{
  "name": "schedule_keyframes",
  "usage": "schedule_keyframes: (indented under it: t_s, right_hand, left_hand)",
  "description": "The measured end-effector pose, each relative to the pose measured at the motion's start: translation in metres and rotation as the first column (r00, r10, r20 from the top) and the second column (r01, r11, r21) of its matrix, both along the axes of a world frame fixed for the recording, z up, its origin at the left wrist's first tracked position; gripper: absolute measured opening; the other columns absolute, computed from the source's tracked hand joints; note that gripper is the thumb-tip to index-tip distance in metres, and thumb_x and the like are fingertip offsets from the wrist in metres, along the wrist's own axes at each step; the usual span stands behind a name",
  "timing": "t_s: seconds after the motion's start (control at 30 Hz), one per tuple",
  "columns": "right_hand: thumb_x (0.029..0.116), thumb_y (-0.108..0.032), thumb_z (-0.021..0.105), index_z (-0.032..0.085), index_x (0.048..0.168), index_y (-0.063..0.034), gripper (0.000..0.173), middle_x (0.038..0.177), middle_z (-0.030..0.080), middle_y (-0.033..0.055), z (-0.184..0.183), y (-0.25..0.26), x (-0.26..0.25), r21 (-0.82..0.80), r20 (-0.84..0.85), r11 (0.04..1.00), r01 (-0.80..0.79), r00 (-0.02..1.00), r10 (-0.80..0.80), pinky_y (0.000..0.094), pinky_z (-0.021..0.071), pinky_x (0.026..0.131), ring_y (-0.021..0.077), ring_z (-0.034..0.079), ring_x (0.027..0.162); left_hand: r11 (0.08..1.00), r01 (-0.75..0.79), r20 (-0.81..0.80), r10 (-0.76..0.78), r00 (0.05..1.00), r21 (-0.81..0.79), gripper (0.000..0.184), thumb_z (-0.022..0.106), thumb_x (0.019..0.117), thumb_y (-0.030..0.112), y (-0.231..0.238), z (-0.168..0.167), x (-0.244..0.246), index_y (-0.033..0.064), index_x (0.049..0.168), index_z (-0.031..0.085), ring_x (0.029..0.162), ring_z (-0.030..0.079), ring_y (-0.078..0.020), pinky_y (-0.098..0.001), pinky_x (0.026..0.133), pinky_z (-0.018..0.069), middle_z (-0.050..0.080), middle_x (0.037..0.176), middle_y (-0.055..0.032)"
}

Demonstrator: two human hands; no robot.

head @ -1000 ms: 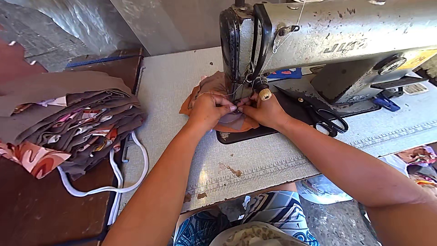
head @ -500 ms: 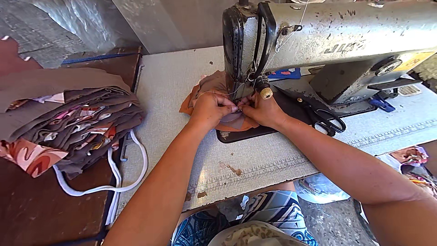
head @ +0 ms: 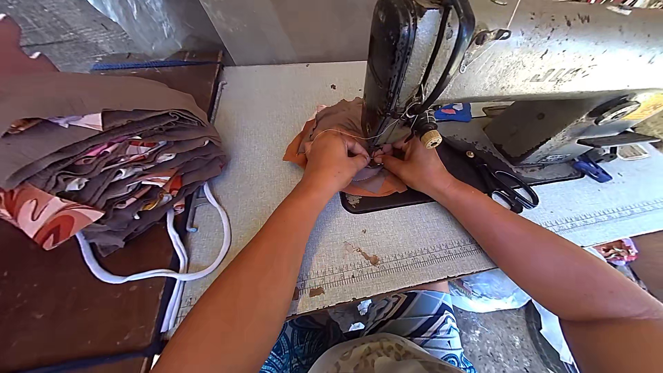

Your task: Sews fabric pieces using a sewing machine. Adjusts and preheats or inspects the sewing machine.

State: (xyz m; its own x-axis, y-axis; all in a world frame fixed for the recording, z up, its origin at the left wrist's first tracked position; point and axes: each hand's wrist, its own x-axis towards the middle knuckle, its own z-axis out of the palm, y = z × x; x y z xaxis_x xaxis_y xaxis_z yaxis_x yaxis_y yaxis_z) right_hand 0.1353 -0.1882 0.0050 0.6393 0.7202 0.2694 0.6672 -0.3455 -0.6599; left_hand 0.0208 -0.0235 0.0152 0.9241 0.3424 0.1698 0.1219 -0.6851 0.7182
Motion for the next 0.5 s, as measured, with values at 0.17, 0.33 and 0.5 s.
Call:
schedule_keyframes:
  t_s: [0.17, 0.33, 0.5]
  right_hand:
    - [0.0895, -0.013, 0.076, 0.071, 0.095, -0.0049, 0.011, 0.088, 0.071, 0.0023, 0.0015, -0.0001, -0.0030, 0.007, -0.027, 1.000, 0.001, 1.000, -0.001, 0.0264, 0.0552, 0.079, 0.0041, 0.066, 0.081]
    - [0.0886, -0.012, 0.076, 0.071, 0.095, -0.0071, 0.010, 0.085, 0.072, -0.0025, 0.0009, -0.0009, -0.0033, 0.031, -0.061, 1.000, 0.000, 0.998, 0.002, 0.0220, 0.0558, 0.077, -0.0011, 0.066, 0.078]
    - [0.0875, -0.009, 0.076, 0.071, 0.094, -0.0073, 0.009, 0.084, 0.073, -0.0034, 0.0033, -0.0006, -0.0064, 0.055, -0.086, 0.998, 0.005, 0.996, 0.000, 0.0192, 0.0564, 0.075, -0.0030, 0.067, 0.076]
  left_hand:
    - [1.000, -0.008, -0.030, 0.008, 1.000, 0.006, 0.006, 0.076, 0.0911, 0.020, -0.0019, 0.0035, -0.0010, 0.0168, 0.089, 0.081, 0.119, 0.058, -0.0248, -0.0584, 0.107, 0.0330, 0.071, 0.113, -0.0070]
    - [1.000, 0.012, -0.028, -0.012, 1.000, 0.022, 0.007, 0.076, 0.0916, 0.021, -0.0007, 0.0035, -0.0010, 0.0168, 0.088, 0.080, 0.116, 0.059, -0.0245, -0.0567, 0.104, 0.0358, 0.071, 0.111, -0.0069]
    - [0.999, 0.029, -0.033, -0.028, 0.999, 0.033, 0.008, 0.075, 0.0926, 0.021, -0.0001, 0.0041, -0.0015, 0.0167, 0.089, 0.080, 0.120, 0.058, -0.0256, -0.0579, 0.104, 0.0352, 0.070, 0.114, -0.0072]
